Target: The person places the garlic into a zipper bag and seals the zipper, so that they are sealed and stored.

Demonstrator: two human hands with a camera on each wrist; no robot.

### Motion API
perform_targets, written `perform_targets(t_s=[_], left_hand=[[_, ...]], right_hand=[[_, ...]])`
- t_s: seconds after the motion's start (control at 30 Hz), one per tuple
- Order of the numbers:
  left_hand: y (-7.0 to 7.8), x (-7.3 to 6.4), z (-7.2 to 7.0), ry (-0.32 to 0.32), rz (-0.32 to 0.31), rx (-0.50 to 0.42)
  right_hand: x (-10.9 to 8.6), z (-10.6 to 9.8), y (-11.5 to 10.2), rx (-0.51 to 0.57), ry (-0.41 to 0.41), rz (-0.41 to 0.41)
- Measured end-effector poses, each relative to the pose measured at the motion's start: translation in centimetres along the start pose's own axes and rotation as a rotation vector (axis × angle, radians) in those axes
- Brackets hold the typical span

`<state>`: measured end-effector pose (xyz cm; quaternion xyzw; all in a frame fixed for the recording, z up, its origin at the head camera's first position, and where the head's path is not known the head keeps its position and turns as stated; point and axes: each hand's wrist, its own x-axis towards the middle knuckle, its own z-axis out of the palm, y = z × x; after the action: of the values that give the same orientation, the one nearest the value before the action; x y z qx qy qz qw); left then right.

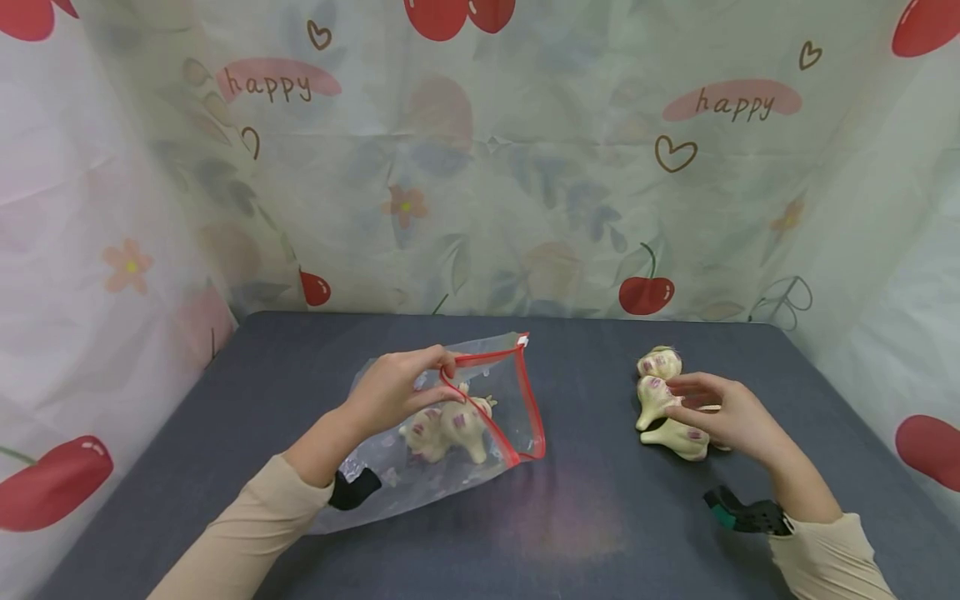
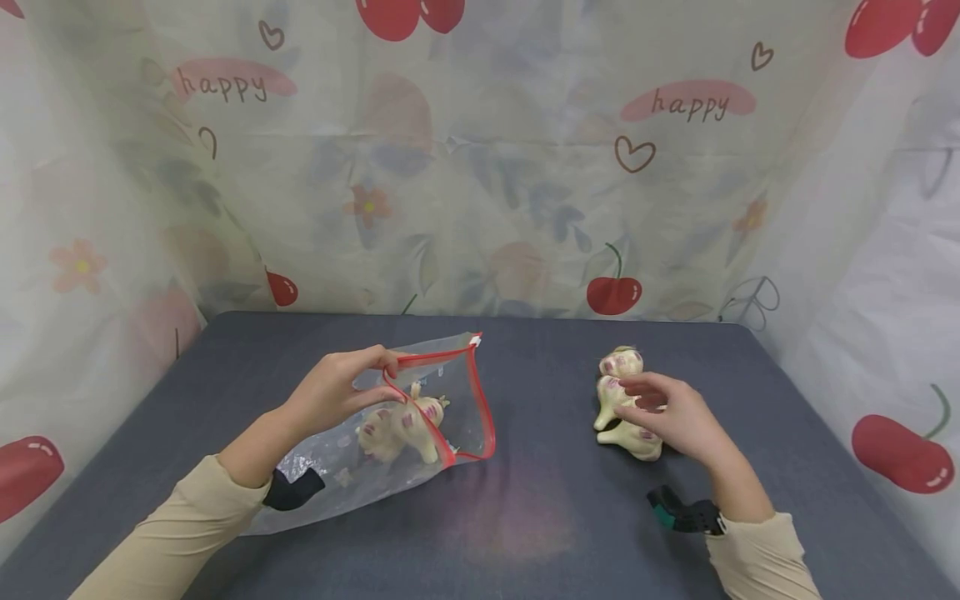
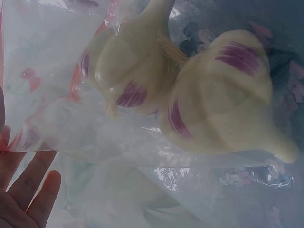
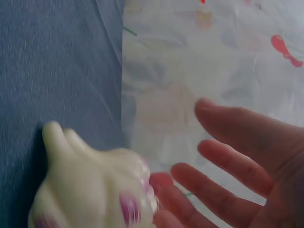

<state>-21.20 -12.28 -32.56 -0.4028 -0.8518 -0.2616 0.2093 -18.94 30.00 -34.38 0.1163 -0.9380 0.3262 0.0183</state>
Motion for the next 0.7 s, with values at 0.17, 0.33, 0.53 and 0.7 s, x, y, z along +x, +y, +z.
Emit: perform_targets(t_s=[0.17,0.33,0.53,0.7], left_hand=[[0.0,0.0,0.0,-0.006,-0.006,-0.005],[0.0,0.0,0.0,-0.007,-0.003,-0.004],[0.0,0.1,0.0,-0.005,0.0,-0.001],[0.0,0.1,0.0,-0.002,0.0,-0.004]], right_hand=[[-0.4,-0.5,0.7,0.008,-0.059,0.046],[-0.5,-0.8,0.9,-0.014,-0.077,0.06],[-0.7,-0.8,1.2,-0.051,-0.085,0.016],[-0.7,-0.7,1.5,-0.079,-0.094,-0.015]])
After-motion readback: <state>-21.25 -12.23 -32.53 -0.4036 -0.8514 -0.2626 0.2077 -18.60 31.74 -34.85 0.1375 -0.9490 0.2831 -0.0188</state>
